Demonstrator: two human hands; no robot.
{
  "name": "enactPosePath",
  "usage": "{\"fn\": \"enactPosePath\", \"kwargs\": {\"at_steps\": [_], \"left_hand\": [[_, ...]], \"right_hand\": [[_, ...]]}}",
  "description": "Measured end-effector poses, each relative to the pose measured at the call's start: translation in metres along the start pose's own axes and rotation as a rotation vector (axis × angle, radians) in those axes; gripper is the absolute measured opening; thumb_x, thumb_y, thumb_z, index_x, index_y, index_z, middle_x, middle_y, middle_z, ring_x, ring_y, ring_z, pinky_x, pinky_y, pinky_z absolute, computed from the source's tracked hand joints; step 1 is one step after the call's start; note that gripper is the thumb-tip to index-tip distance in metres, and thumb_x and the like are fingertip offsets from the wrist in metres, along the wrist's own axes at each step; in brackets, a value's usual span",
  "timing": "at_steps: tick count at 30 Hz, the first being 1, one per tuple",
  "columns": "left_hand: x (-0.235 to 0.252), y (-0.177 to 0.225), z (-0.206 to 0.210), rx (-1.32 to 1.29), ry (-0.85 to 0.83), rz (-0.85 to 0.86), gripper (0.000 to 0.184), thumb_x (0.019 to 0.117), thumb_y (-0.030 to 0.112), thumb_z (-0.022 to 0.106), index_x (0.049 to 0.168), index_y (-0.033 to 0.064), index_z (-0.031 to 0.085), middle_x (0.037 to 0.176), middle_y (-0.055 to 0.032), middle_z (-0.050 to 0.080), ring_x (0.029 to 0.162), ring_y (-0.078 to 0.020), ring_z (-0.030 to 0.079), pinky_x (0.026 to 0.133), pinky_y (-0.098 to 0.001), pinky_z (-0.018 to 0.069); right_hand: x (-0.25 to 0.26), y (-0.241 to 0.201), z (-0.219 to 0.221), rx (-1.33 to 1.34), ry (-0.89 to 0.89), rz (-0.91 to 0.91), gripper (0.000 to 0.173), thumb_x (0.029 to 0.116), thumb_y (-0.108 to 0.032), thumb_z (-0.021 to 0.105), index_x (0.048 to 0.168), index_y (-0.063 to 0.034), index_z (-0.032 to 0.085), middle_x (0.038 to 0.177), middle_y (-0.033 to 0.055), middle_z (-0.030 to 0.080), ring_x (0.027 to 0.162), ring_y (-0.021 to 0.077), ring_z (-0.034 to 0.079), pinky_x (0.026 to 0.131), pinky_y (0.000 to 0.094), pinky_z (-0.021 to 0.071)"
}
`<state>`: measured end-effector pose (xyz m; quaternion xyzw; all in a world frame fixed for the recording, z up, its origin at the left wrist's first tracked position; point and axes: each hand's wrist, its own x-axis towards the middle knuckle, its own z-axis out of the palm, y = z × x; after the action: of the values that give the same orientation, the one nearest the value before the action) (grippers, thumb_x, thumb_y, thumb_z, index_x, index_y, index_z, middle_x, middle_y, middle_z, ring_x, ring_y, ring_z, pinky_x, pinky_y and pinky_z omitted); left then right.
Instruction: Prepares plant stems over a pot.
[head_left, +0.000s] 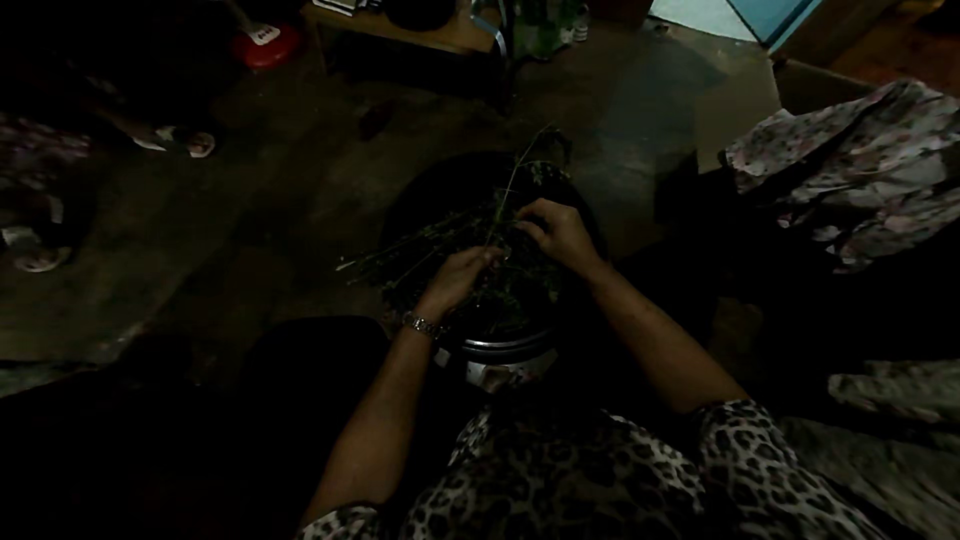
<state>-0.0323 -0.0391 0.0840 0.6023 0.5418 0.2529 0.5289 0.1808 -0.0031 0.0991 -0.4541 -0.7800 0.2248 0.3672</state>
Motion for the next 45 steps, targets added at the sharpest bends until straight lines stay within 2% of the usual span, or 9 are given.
{"fn": "enactPosePath", "kwargs": {"at_steps": [2,5,9,12,17,21,29,37,45], "left_hand": [[0.002,-0.010,0.002,0.058,0.039,0.104,0.042,0.1073,0.014,0.053,0.148,0.0075,0.048,0.125,-0.0142,0.064,0.100,-0.0195,0.065,0.087,-0.0383,0.0545],[0.008,-0.016,0.013,0.080,0.196,0.218,0.061,0.1006,0.009,0.063,0.154,0.0084,0.034,0.123,-0.0145,0.060,0.081,-0.0182,0.062,0.068,-0.0340,0.0550],[0.014,-0.019,0.019,0.245,0.345,0.368,0.038,0.0987,0.008,0.066,0.135,0.0005,0.060,0.116,-0.0204,0.065,0.094,-0.0264,0.067,0.083,-0.0406,0.0569],[0.014,-0.024,0.020,0.283,0.381,0.437,0.015,0.0990,0.009,0.067,0.108,-0.0001,0.074,0.101,-0.0147,0.067,0.080,-0.0168,0.066,0.075,-0.0308,0.0577],[0.009,-0.018,0.016,0.096,0.317,0.335,0.015,0.0998,0.011,0.066,0.106,-0.0012,0.073,0.101,-0.0117,0.067,0.070,-0.0089,0.064,0.064,-0.0234,0.0569],[0.001,-0.001,0.012,-0.217,0.225,0.040,0.019,0.1055,0.016,0.058,0.111,0.0022,0.069,0.087,-0.0024,0.068,0.058,-0.0045,0.057,0.057,-0.0211,0.0525],[-0.002,-0.007,0.006,-0.572,0.122,-0.083,0.022,0.1094,0.024,0.045,0.110,0.0131,0.064,0.087,0.0033,0.063,0.055,-0.0026,0.050,0.050,-0.0163,0.0448],[-0.004,-0.007,0.013,-0.489,0.098,0.015,0.020,0.1095,0.020,0.048,0.110,0.0113,0.065,0.082,0.0031,0.062,0.053,-0.0026,0.049,0.050,-0.0166,0.0452],[0.005,-0.009,0.017,-0.427,0.158,0.035,0.017,0.1078,0.013,0.050,0.104,0.0044,0.065,0.084,0.0003,0.063,0.054,-0.0022,0.050,0.050,-0.0158,0.0448]], "right_hand": [[-0.002,0.000,0.002,-0.001,-0.056,-0.008,0.016,0.0990,-0.007,0.063,0.107,0.0037,0.072,0.102,0.0186,0.071,0.093,0.0269,0.071,0.089,0.0399,0.0576],[-0.003,0.000,0.008,-0.026,-0.160,-0.041,0.017,0.0994,-0.007,0.062,0.107,0.0039,0.073,0.104,0.0196,0.071,0.095,0.0303,0.071,0.090,0.0448,0.0578],[-0.004,-0.003,0.012,-0.006,-0.279,-0.057,0.017,0.1000,-0.008,0.062,0.106,0.0037,0.073,0.104,0.0188,0.070,0.096,0.0294,0.070,0.090,0.0443,0.0569],[-0.002,-0.002,0.010,0.026,-0.291,-0.036,0.019,0.0981,-0.010,0.067,0.112,0.0031,0.072,0.108,0.0192,0.071,0.098,0.0286,0.070,0.091,0.0431,0.0571],[0.002,0.004,0.003,-0.008,-0.267,-0.010,0.062,0.0841,-0.015,0.084,0.138,-0.0004,0.058,0.130,0.0223,0.063,0.120,0.0387,0.060,0.103,0.0545,0.0490],[-0.001,0.000,0.005,-0.058,-0.038,-0.076,0.074,0.0736,-0.031,0.091,0.134,-0.0025,0.060,0.129,0.0244,0.060,0.123,0.0471,0.053,0.100,0.0658,0.0435],[-0.003,-0.005,-0.002,0.042,-0.140,0.224,0.029,0.1060,-0.020,0.056,0.107,0.0054,0.069,0.102,0.0196,0.068,0.092,0.0281,0.068,0.087,0.0461,0.0551],[-0.004,-0.011,0.020,0.188,-0.242,0.311,0.044,0.0997,-0.029,0.069,0.129,0.0043,0.063,0.123,0.0217,0.065,0.112,0.0315,0.063,0.100,0.0476,0.0510],[-0.003,-0.016,0.028,0.397,-0.172,0.396,0.015,0.0999,-0.010,0.066,0.108,0.0031,0.069,0.094,0.0094,0.070,0.079,0.0080,0.064,0.076,0.0255,0.0548]]}}
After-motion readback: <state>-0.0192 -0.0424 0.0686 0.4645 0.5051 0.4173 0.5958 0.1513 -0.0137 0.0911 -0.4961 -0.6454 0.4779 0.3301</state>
